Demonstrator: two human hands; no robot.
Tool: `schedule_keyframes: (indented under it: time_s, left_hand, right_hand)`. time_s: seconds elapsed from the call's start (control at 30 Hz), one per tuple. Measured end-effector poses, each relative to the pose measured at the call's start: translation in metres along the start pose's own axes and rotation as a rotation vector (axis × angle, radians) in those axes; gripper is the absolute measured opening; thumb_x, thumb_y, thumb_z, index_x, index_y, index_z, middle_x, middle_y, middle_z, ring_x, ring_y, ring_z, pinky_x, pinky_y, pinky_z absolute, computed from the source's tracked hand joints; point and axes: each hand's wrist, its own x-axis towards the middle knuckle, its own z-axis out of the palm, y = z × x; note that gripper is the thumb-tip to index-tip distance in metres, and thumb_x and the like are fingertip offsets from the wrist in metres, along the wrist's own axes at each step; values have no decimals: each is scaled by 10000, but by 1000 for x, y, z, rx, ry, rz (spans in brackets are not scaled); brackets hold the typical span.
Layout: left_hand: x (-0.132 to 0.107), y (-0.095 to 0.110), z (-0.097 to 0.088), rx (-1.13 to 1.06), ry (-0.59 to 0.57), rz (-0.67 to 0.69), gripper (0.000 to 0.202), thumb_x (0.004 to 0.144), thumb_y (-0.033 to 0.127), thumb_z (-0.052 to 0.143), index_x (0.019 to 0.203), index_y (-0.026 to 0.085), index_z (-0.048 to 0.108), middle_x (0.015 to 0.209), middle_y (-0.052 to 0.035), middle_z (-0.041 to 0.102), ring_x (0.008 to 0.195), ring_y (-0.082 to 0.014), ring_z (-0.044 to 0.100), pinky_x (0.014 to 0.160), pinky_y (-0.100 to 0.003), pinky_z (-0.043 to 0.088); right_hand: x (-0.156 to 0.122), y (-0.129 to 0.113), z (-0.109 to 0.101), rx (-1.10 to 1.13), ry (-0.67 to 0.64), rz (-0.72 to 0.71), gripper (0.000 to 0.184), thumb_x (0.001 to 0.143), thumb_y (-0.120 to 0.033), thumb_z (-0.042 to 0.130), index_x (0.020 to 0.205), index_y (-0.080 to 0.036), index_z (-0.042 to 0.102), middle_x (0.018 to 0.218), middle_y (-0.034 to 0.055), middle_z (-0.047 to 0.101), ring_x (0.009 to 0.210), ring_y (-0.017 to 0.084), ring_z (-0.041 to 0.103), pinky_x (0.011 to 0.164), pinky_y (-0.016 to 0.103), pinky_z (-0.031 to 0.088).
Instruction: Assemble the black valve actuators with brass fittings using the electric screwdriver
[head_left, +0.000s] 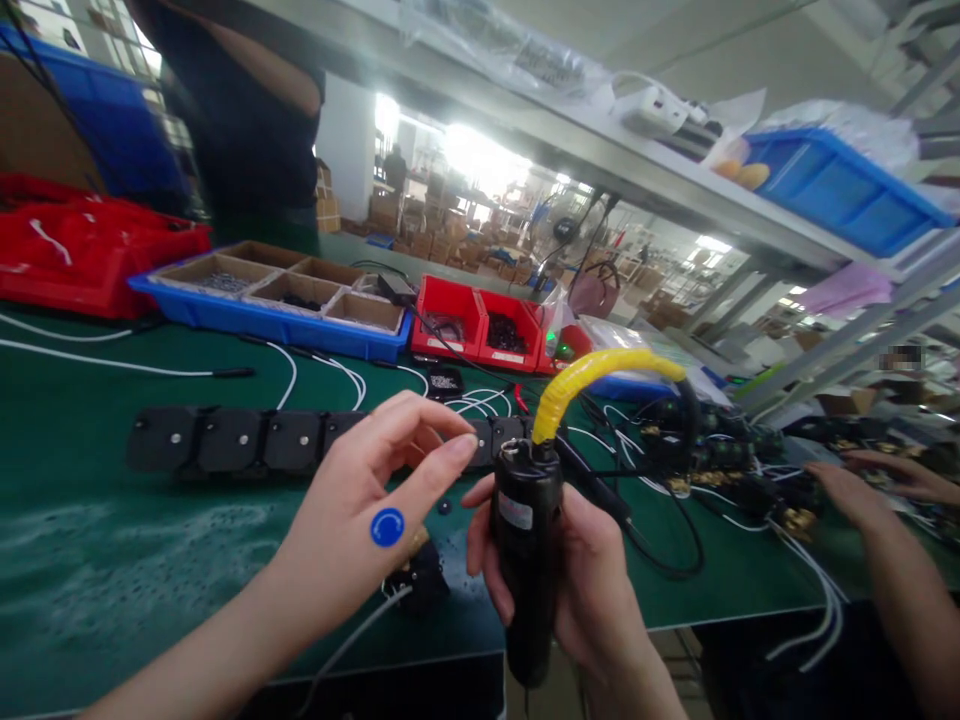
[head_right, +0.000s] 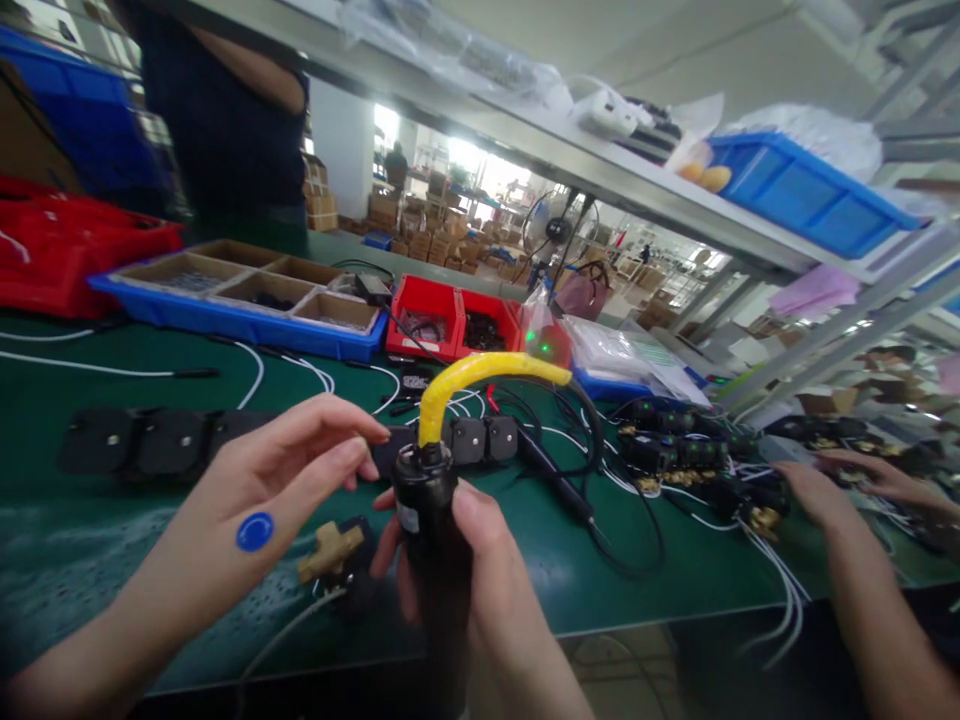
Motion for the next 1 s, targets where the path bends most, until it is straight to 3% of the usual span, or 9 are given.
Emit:
schedule_keyframes:
  time_s: [0.13, 0.27, 0.37, 0.5, 0.63, 0.77, 0.9, 1.0]
  left_hand:
    - [-27, -40, -18, 214, 77, 41, 187, 961, 410, 597, 955, 268, 719, 983, -2, 714, 923, -182, 697, 821, -253, 553]
    - [-51, -75, -21, 266, 13, 33, 189, 971, 400, 616, 1097, 315, 728, 1161, -17, 730, 1097, -223, 699, 937, -284, 566]
    - [-59, -86, -11, 234, -54, 19, 210, 979, 374, 611, 1128, 311, 745, 1202, -41, 746, 1116, -241, 714, 954, -319, 578]
    - [-64, -90, -4, 187, -62, -34, 201, 984, 355, 595, 1083, 276, 752, 1103, -41, 780, 1045, -219, 739, 898, -288, 587]
    - [-72, -96, -3, 134, -84, -120, 231, 1004, 379, 572, 1156, 297, 725, 1137, -19, 774, 1060, -203, 732, 921, -266, 566]
    - [-78, -100, 2, 35, -56, -213, 282, 1037, 399, 494, 1179, 306, 720, 1189, -21, 758, 1124, -209, 708, 997, -290, 534]
    - [-75, -101, 3, 22, -124, -213, 356, 1062, 412, 428, 1281, 317, 692, 1245, -40, 748, 1176, -228, 690, 1035, -335, 533]
    - [-69, -99, 0, 43, -167, -185, 375, 1062, 398, 411, 1290, 321, 697, 1257, -44, 746, 1196, -230, 689, 1057, -353, 533]
  right_hand:
    - [-2, -13, 6, 17, 4, -98, 530, 852, -610, 615, 1072, -132, 681, 774, 97, 703, 478, 126, 545, 450, 218, 411]
    - [-1, -40, 20, -11, 39, -284, 439, 798, -548, 653, 977, -151, 712, 730, 103, 702, 465, 157, 564, 422, 245, 430]
    - [5, -55, 29, -63, 119, -461, 417, 862, -588, 674, 908, -179, 737, 729, 76, 700, 441, 152, 574, 367, 232, 414]
    - [10, -69, 36, -126, 220, -652, 549, 942, -703, 553, 819, -192, 713, 666, 29, 611, 385, 108, 500, 301, 204, 337]
    - [13, -80, 39, -139, 192, -598, 593, 962, -719, 449, 872, -206, 732, 687, 57, 605, 460, 153, 534, 360, 251, 386]
    - [16, -78, 36, -196, 141, -550, 383, 942, -535, 491, 1047, -232, 700, 768, 81, 663, 597, 202, 573, 431, 275, 432]
    - [14, -67, 25, -324, 73, -535, 500, 937, -527, 407, 1300, -244, 601, 963, 108, 709, 686, 219, 607, 482, 294, 458]
    - [11, -64, 18, -377, 17, -506, 502, 969, -564, 377, 1320, -278, 594, 1032, 107, 715, 717, 226, 612, 502, 306, 473]
